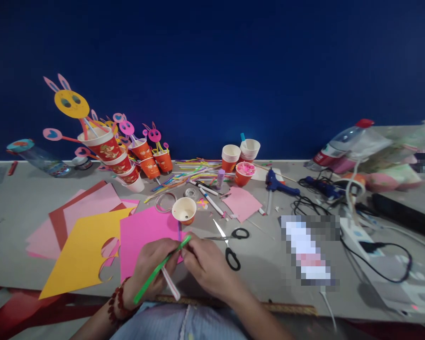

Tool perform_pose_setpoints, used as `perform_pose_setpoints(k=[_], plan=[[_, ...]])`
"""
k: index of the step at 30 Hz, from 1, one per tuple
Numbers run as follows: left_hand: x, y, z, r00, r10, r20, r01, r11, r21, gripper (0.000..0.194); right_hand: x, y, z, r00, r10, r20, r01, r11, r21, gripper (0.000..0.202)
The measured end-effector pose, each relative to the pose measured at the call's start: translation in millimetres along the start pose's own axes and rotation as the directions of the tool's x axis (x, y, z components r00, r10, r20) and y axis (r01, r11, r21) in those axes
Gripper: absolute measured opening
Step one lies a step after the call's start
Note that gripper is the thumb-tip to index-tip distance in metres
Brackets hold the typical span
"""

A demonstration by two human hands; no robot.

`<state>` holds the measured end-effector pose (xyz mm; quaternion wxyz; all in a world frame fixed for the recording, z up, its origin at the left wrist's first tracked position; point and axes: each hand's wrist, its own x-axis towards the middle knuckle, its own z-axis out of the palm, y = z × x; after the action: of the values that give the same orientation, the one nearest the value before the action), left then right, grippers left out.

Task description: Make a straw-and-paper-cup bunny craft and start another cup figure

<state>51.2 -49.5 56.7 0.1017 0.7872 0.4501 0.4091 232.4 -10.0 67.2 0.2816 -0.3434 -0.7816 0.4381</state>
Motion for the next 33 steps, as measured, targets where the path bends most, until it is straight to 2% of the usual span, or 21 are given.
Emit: perform_pose_setpoints(k=[5,9,13,17,20,23,26,30,33], plan=[[-5.2,-3.2,6.4,0.999,0.019,-0.029,-0.018,0.998,0.053,0.02,1.3,-4.7,3.7,0.998,0.005,-0.064,-0.011,0.996,-0.087,0.018],[-9.6,-6.3,10.0,0.998,-0.053,0.02,0.053,0.998,0.026,0.018,5.9,-6.2,9.6,0.989,0.005,-0.149,-0.006,1.0,-0.003,0.018],[-9.8,-4.5,10.5,0.99,-0.137,0.038,0.14,0.985,-0.102,0.021,8.8,-4.6,12.9,0.983,0.001,-0.184,0.009,0.999,0.052,0.016],[-4.5,2.4,7.3,0.957,-0.283,0.067,0.291,0.923,-0.252,0.021,10.2,-3.0,9.8,0.987,-0.054,-0.153,0.043,0.996,-0.078,0.014],[0.0,6.7,6.1,0.885,-0.437,0.159,0.458,0.764,-0.453,0.026,10.8,-2.2,5.9,0.987,-0.104,-0.123,0.087,0.986,-0.14,0.015],[2.4,6.8,7.9,0.804,-0.526,0.276,0.556,0.504,-0.661,0.032,11.4,-0.7,2.7,0.981,-0.159,-0.106,0.144,0.98,-0.139,0.015],[1.7,3.0,12.2,0.74,-0.533,0.409,0.601,0.254,-0.758,0.03,11.9,0.5,0.2,0.984,-0.153,-0.091,0.148,0.987,-0.063,0.014],[-1.9,-2.9,20.6,0.709,-0.484,0.512,0.594,0.02,-0.804,0.028,11.6,1.1,-1.3,0.994,-0.088,-0.06,0.095,0.987,0.131,0.015],[-4.0,-4.8,25.5,0.731,-0.431,0.529,0.534,-0.122,-0.837,0.032,10.6,2.6,1.1,0.999,0.02,-0.032,-0.008,0.935,0.354,0.014]])
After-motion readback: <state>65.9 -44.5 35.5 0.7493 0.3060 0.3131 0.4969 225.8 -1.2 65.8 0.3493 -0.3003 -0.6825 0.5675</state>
